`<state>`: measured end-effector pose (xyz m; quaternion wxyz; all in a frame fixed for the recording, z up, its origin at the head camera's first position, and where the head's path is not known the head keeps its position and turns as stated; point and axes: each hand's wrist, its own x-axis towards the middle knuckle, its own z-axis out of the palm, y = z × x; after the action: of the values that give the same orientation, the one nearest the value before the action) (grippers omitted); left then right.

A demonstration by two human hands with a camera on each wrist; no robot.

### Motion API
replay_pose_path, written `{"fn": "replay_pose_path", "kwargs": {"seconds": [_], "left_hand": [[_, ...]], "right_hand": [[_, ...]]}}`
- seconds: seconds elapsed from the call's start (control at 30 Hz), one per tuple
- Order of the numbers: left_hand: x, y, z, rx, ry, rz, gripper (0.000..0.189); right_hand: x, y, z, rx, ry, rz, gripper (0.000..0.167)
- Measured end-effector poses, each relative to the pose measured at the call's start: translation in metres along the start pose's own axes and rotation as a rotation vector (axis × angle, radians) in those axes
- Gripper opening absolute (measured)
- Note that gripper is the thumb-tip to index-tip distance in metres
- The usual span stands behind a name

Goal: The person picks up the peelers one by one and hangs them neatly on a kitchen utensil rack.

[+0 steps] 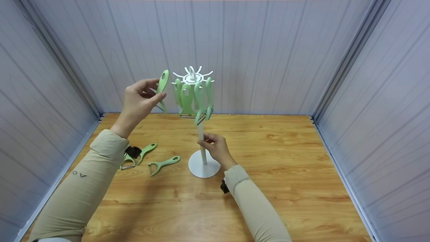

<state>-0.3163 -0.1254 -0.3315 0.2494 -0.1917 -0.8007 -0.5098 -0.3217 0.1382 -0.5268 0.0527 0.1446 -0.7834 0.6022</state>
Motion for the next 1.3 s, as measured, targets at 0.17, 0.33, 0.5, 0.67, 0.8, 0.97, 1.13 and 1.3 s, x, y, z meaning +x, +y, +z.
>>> {"fn": "replay_pose_path", "kwargs": {"seconds": [0.17, 0.33, 0.5, 0.67, 0.8, 0.97, 1.13, 1.3], "left_hand": [[0.005, 0.004, 0.002, -0.034, -0.003, 0.011, 0.04], [0.006, 0.005, 0.004, -0.067, -0.006, 0.029, 0.037], [0.006, 0.003, 0.007, -0.08, -0.007, 0.04, 0.035], [0.005, 0.003, 0.011, -0.087, -0.015, 0.051, 0.032], [0.003, 0.0, 0.013, -0.094, -0.027, 0.068, 0.031], [-0.002, -0.004, 0.018, -0.122, -0.042, 0.105, 0.03], [-0.007, -0.007, 0.025, -0.161, -0.022, 0.143, 0.03], [-0.013, -0.009, 0.033, -0.191, -0.005, 0.171, 0.03]], "right_hand": [[0.0, 0.002, 0.0, -0.012, -0.005, -0.016, 0.022], [-0.001, 0.001, 0.0, 0.023, -0.019, -0.035, 0.025], [-0.001, 0.001, 0.0, 0.029, -0.025, -0.051, 0.025], [0.0, 0.002, 0.002, 0.009, -0.019, -0.056, 0.024], [0.0, 0.002, 0.002, 0.007, -0.02, -0.068, 0.023], [-0.001, 0.002, 0.001, 0.011, -0.022, -0.078, 0.022], [-0.001, 0.003, 0.0, 0.003, -0.02, -0.072, 0.023], [0.0, 0.004, 0.0, 0.0, -0.024, -0.039, 0.025]]}}
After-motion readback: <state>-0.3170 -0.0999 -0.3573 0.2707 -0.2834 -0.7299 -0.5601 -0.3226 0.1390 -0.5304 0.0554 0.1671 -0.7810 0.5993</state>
